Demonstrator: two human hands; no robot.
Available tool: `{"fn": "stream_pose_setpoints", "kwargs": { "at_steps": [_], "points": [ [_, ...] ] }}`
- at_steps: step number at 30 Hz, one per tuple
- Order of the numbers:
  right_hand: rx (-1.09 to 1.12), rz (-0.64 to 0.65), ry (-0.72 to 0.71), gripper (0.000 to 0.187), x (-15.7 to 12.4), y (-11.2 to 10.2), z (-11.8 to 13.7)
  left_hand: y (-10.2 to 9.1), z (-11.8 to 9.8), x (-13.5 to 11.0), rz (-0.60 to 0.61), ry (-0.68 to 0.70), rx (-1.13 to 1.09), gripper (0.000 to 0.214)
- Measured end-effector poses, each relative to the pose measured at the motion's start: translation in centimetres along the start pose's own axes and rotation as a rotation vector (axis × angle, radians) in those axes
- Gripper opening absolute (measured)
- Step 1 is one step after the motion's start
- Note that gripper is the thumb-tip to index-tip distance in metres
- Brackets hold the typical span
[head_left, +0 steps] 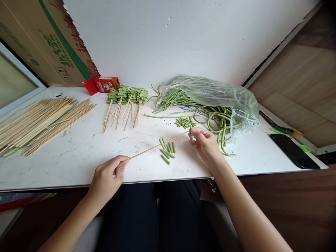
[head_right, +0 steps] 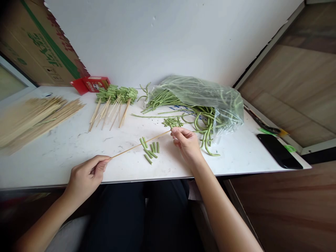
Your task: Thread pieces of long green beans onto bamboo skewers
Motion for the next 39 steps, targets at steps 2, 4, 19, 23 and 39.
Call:
{"fn": "stream_pose_setpoints", "kwargs": {
  "at_steps": [2, 4, 19, 23, 39],
  "points": [
    [0.017, -0.002, -0.01, 0.03, -0.1, 0.1, 0.0, 0.0, 0.0, 0.0, -0.003, 0.008, 0.002, 0.02],
    [0.025, -0.01, -0.019, 0.03, -0.2, 0.2, 0.1, -0.1, -0.1, 0.0, -0.003, 0.014, 0.002, 0.019],
    [0.021, -0.015, -0.073, 0.034, -0.6, 1.2, 0.8, 0.0, 0.2, 0.1, 0.0, -0.01, -0.001, 0.023],
    [-0.019, -0.003, -0.101, 0.033, -0.7, 1.1, 0.6, 0.0, 0.3, 0.1, 0.015, -0.02, -0.005, 0.024],
    [-0.084, 0.055, -0.07, 0.037, -2.7, 3.7, -0.4, -0.1, 0.2, 0.1, 0.015, -0.035, 0.028, 0.022]
  ]
}}
Point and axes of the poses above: each hand's wrist, its own x-axis towards the middle knuckle, its own y-axis out of the palm, z = x × y, the point moved 6 cm from there along x, towards the middle knuckle, and after that the axes turned 13 degrees about -y, right-handed, at the moved point
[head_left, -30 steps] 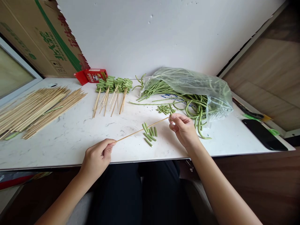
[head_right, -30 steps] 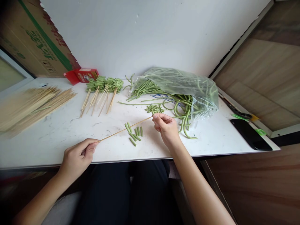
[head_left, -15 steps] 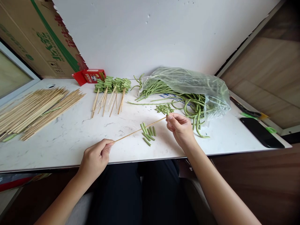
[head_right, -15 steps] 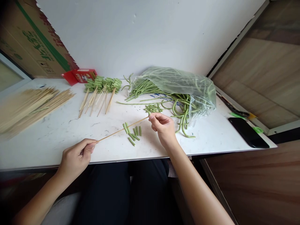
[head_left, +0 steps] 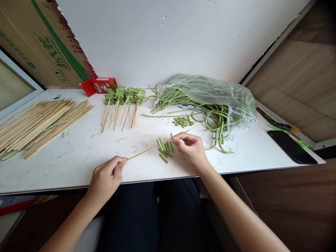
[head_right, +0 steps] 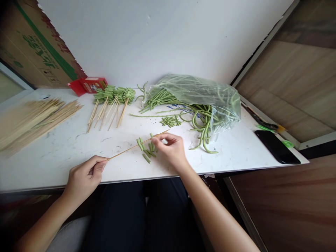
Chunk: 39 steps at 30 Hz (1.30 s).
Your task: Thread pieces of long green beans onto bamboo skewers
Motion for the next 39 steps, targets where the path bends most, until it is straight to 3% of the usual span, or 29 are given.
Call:
{"fn": "stream_pose_setpoints", "kwargs": {
  "at_steps": [3, 12, 21, 32, 35, 39],
  "points": [
    [0.044, 0.019, 0.033, 0.038, -0.8, 1.3, -0.6, -0.1, -0.1, 0.0, 0.001, -0.004, -0.02, 0.022],
    [0.057, 0.055, 0.035, 0.031, -0.6, 1.1, -0.6, 0.1, -0.1, -0.1, -0.005, -0.002, -0.025, 0.021],
    [0.054, 0.109, 0.055, 0.031, -1.4, 2.9, -0.6, -0.1, -0.5, 0.0, -0.012, 0.041, -0.036, 0.02],
    [-0.054, 0.169, 0.017, 0.03, -0.8, 2.5, 0.1, 0.2, -0.2, 0.0, -0.013, 0.02, -0.053, 0.018],
    [-0.204, 0.193, -0.014, 0.033, 0.0, 1.3, 0.7, 0.3, 0.1, 0.0, -0.002, -0.009, -0.057, 0.017],
    [-0.706, 0.304, -0.152, 0.027, 0.9, -0.3, 1.9, 0.4, 0.3, -0.1, 0.001, -0.034, -0.061, 0.018]
  ]
}}
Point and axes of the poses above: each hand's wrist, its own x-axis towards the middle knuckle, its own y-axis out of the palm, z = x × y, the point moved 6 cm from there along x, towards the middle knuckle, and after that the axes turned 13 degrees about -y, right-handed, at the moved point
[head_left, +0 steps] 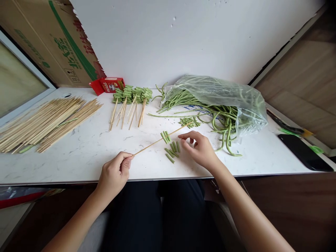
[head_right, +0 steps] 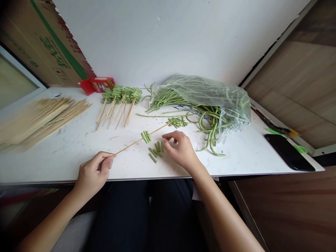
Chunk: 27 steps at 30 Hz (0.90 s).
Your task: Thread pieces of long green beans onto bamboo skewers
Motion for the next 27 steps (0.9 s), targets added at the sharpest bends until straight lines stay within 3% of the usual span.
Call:
{"fn": "stream_pose_setpoints", "kwargs": {
  "at_steps": [3, 7, 14, 20, 24, 27],
  "points": [
    [-0.245, 0.136, -0.054, 0.027, -0.2, -0.2, -0.2, 0.1, 0.1, 0.0, 0.001, -0.007, 0.002, 0.018],
    [-0.251, 0.205, -0.039, 0.02, -0.5, 0.1, -0.3, 0.1, 0.2, 0.0, -0.002, 0.001, 0.007, 0.018],
    [-0.236, 0.149, 0.144, 0.012, -0.9, 0.8, 0.4, 0.0, 0.0, 0.0, -0.013, 0.009, 0.026, 0.02],
    [-0.392, 0.075, 0.092, 0.007, -1.2, 1.8, 1.5, -0.1, -0.2, 0.0, -0.025, 0.034, 0.033, 0.019],
    [-0.234, 0.022, 0.089, 0.006, -0.7, 1.3, 0.5, -0.2, -0.2, 0.0, -0.027, 0.027, 0.039, 0.019],
    [0.115, -0.052, 0.169, 0.017, -0.2, 0.3, -1.8, -0.2, -0.2, 0.0, -0.027, 0.02, 0.045, 0.021]
  ]
}}
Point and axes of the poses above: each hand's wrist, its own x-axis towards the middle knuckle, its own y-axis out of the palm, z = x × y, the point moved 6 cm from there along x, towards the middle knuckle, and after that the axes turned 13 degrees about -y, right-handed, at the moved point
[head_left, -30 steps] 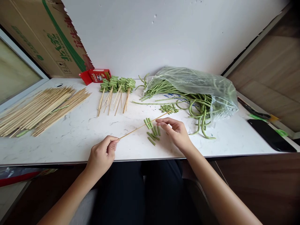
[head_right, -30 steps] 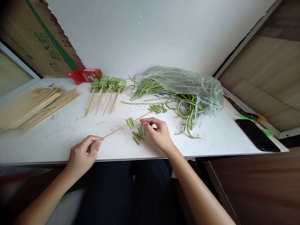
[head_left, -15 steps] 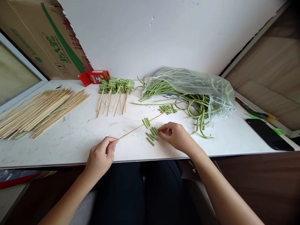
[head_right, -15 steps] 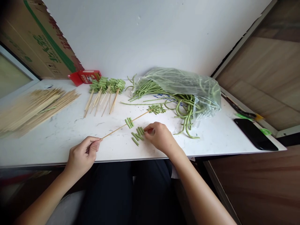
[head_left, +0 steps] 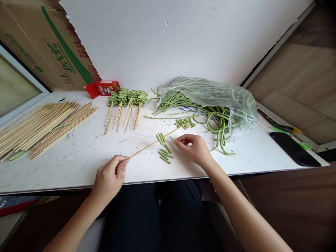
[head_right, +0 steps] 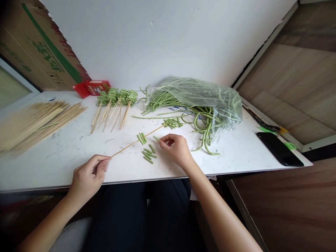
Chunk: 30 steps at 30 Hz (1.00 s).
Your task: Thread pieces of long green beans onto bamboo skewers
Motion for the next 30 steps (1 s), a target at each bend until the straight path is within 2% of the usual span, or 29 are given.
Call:
{"fn": "stream_pose_setpoints", "kwargs": {
  "at_steps": [4, 8, 17, 30],
  "points": [
    [0.488, -0.108, 0.13, 0.048, 0.8, -1.3, -2.6, 0.0, -0.1, 0.0, 0.001, 0.007, 0.002, 0.023],
    [0.682, -0.178, 0.151, 0.041, 1.1, -1.8, -3.3, -0.1, -0.1, 0.0, -0.011, 0.017, 0.025, 0.023],
    [0.776, -0.172, 0.163, 0.035, 0.8, -1.6, -3.3, 0.1, -0.3, 0.0, -0.008, 0.041, 0.041, 0.02],
    [0.771, -0.17, 0.152, 0.03, 0.9, -1.5, -2.8, -0.1, -0.2, 0.0, -0.004, 0.024, 0.054, 0.02]
  ]
}}
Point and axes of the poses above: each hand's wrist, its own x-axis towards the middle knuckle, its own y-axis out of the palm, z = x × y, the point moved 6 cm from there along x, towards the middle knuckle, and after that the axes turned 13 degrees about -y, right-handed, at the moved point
